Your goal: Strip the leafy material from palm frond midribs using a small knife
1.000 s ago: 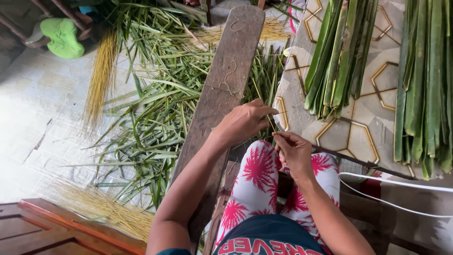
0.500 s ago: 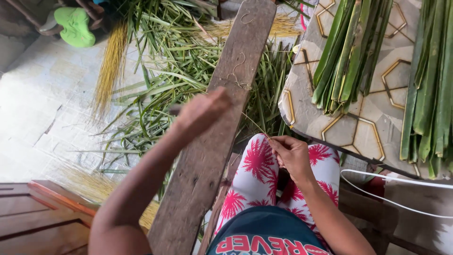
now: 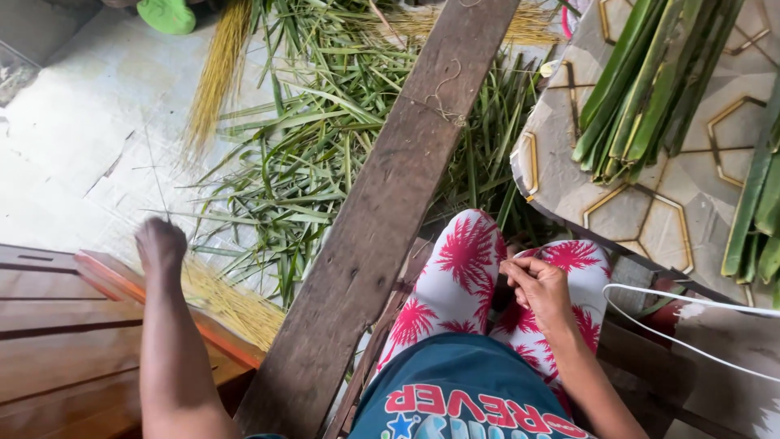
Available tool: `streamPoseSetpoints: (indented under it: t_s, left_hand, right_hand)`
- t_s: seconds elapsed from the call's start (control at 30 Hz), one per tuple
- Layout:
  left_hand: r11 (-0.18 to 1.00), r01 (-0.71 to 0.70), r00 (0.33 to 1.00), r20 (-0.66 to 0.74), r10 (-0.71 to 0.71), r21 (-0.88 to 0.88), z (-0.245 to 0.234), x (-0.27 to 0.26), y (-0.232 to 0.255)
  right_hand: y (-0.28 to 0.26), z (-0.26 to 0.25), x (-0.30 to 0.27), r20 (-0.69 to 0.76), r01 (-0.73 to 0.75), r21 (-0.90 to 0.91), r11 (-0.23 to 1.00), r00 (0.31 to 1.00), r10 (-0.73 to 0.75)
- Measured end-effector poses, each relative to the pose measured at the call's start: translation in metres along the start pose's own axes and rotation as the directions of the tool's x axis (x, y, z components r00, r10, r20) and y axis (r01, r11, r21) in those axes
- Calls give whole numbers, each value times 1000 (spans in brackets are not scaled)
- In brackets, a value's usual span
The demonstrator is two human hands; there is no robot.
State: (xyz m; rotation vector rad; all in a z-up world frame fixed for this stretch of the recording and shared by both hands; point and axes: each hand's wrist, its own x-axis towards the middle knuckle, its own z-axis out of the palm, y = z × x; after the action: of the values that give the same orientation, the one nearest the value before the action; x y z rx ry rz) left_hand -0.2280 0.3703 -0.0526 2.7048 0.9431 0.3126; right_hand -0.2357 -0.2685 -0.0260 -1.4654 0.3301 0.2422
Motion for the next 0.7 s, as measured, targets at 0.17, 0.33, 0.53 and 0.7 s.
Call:
streamPoseSetpoints:
  t_s: [0.17,0.33,0.53,0.7]
  left_hand:
    - [919,374,901,283,-329,-121,68,-42,-94]
    - [819,573,762,386,-521,-25,56,-100,-96]
    - [702,712,646,373,-666,20,63,-113,-132]
    - [696,718,628,439,-642,-10,55,-96,-99]
  right_hand:
    - [12,22,0,-2,-9,-72,997,1000,8]
    - [13,35,3,97,26,-115,993,995,-15]
    - [33,35,5,153,38,-119,992,988,-19]
    - [27,21,-7,198,44,-198,979,980,-3]
